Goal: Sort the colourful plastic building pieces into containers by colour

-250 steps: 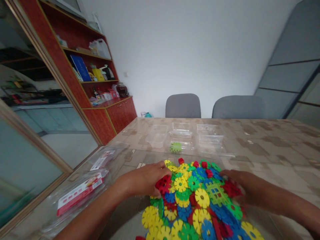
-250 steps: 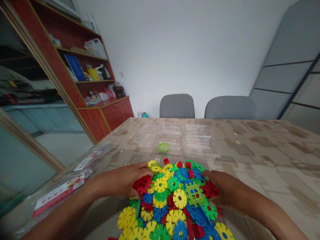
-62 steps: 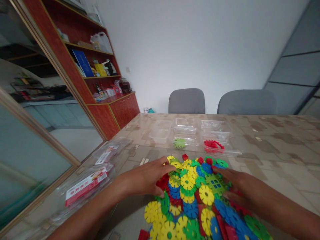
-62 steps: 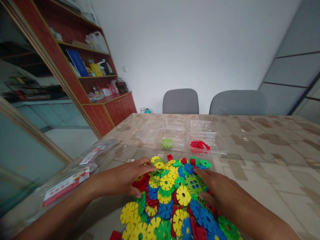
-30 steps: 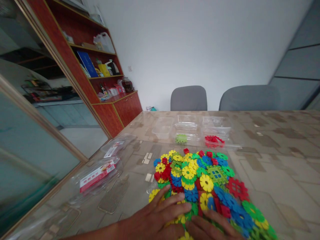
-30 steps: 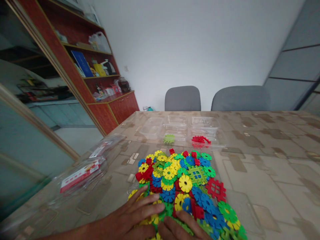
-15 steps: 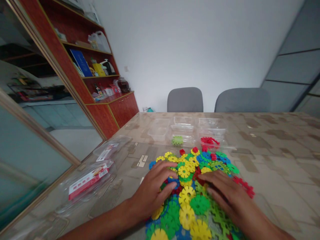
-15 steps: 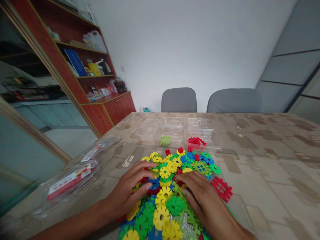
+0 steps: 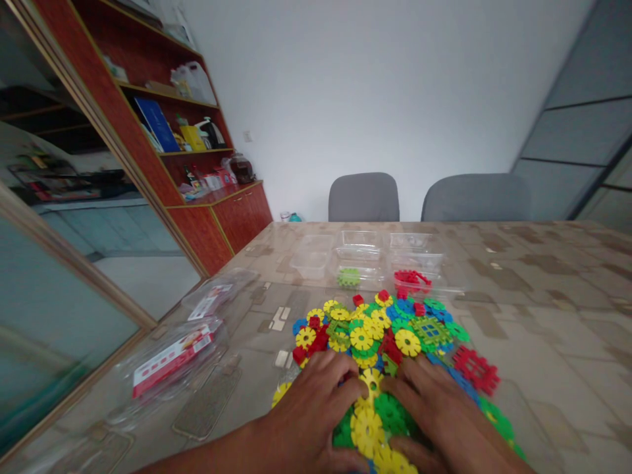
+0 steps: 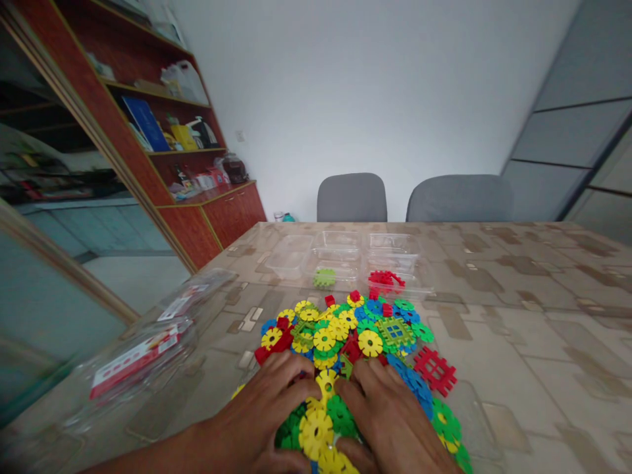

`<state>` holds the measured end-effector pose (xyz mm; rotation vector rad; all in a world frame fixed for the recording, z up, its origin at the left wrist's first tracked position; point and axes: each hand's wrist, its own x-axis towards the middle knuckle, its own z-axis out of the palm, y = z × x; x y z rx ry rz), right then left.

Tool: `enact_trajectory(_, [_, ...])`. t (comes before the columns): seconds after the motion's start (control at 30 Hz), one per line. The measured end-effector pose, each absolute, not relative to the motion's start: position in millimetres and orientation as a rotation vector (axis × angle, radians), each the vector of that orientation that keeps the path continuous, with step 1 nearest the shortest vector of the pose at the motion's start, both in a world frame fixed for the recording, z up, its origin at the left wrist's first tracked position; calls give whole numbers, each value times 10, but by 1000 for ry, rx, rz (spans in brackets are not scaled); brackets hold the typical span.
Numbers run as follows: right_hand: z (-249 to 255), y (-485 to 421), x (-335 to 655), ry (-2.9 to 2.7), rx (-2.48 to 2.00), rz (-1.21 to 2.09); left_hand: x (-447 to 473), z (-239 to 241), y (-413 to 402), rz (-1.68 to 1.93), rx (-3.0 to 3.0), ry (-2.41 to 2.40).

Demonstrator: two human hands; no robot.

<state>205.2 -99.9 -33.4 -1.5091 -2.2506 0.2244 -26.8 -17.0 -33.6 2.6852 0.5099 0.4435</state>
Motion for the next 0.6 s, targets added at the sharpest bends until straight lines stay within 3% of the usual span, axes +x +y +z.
enact_trajectory(0.23, [-311,-913,2053,-2243,-1513,382,-296,-259,-133,350,2651,495])
enact_trajectory(0.4, [-225,-921,2089,-2157,-1472,164,-319,-100,-129,361,2670,512])
enact_trajectory(0.6, [-228,-1031,1765,-2326,-1583,301,-480,220,-197,61,2712,530])
